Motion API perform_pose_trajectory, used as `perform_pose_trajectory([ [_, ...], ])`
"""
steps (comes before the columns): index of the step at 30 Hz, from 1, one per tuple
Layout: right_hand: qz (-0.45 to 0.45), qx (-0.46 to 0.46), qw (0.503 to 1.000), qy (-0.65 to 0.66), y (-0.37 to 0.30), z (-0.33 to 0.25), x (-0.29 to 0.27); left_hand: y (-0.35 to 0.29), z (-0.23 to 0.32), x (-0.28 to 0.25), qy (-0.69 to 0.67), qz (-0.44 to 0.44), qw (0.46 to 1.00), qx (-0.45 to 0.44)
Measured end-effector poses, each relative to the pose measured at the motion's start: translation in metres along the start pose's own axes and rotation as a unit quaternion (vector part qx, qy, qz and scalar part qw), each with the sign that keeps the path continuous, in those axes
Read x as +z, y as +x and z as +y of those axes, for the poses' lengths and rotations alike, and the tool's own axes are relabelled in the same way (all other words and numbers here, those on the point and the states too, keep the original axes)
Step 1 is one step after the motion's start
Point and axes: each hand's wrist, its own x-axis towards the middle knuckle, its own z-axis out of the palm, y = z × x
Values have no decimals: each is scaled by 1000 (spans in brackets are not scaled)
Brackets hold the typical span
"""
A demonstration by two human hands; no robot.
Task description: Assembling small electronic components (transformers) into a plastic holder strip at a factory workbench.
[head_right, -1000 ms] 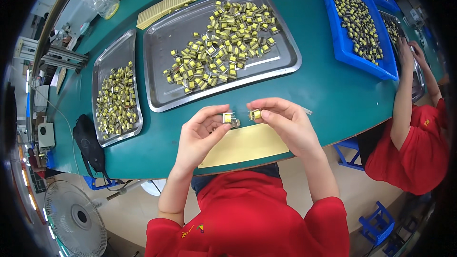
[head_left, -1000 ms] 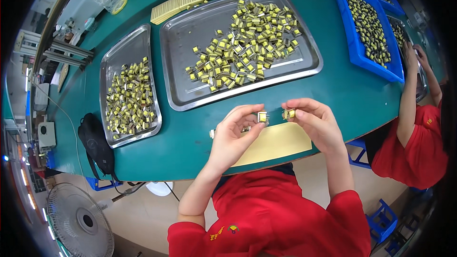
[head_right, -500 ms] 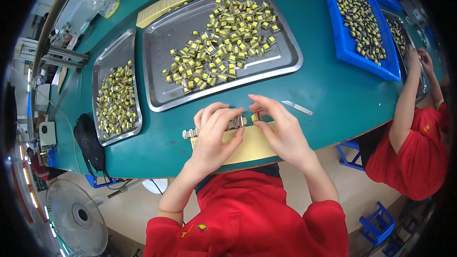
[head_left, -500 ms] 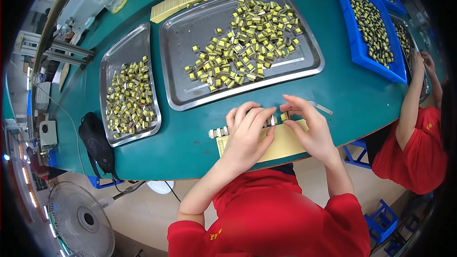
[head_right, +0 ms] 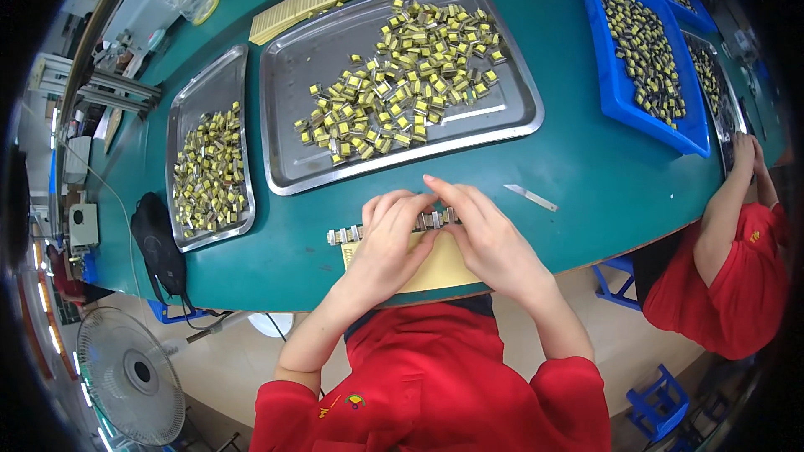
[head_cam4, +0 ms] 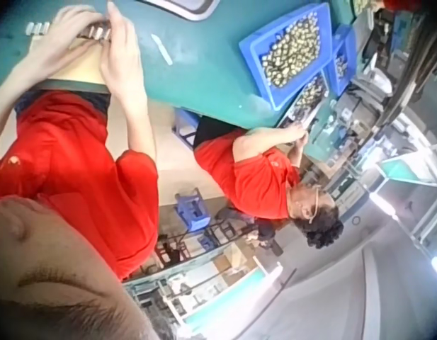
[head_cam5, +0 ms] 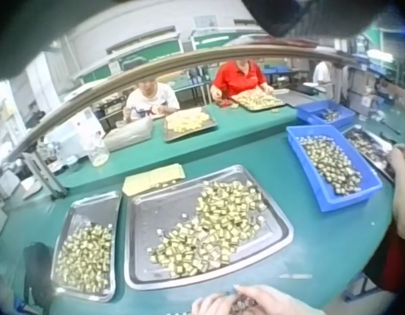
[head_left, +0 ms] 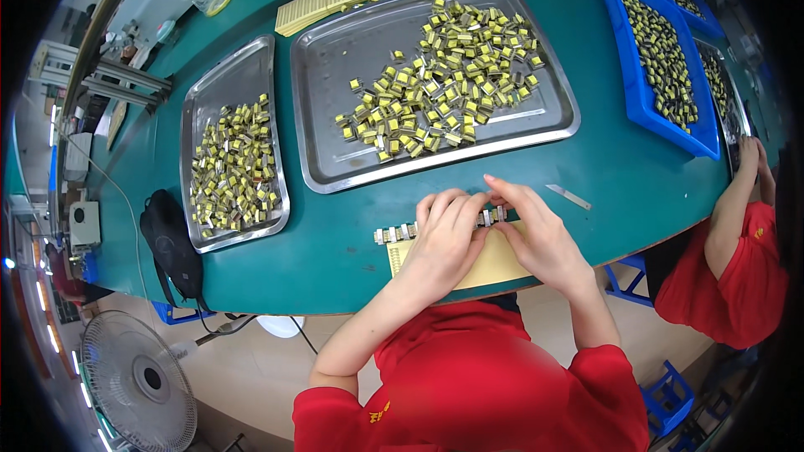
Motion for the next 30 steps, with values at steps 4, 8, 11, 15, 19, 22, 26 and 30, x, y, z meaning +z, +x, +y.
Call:
perform_pose_trajectory([
  [4, -17, 8, 999, 28, 6, -4, -8, 3, 1, -8, 6, -6, 1000, 7],
  [8, -18, -55, 997, -45, 27, 1, -23, 15, -7, -37, 22, 17, 1000, 3],
  [11, 32, -90, 986, -135, 59, 5, -21, 31, -29, -51, 114, 90, 989, -40],
  [15, 65, -132, 965, -216, 88, 13, -4, 51, -50, -58, 159, 87, 983, -14],
  [19, 40, -100, 969, -221, 99, 18, 5, 57, -59, -54, 176, 55, 982, 36],
  [22, 51, -105, 976, -186, 101, 21, 3, 61, -63, -54, 187, 38, 978, 81],
  [26, 88, -115, 981, -131, 97, 19, -4, 61, -69, -53, 178, 40, 976, 116],
  [30, 7, 129, 980, 154, 80, 15, -14, 61, -72, -54, 130, 35, 986, 102],
])
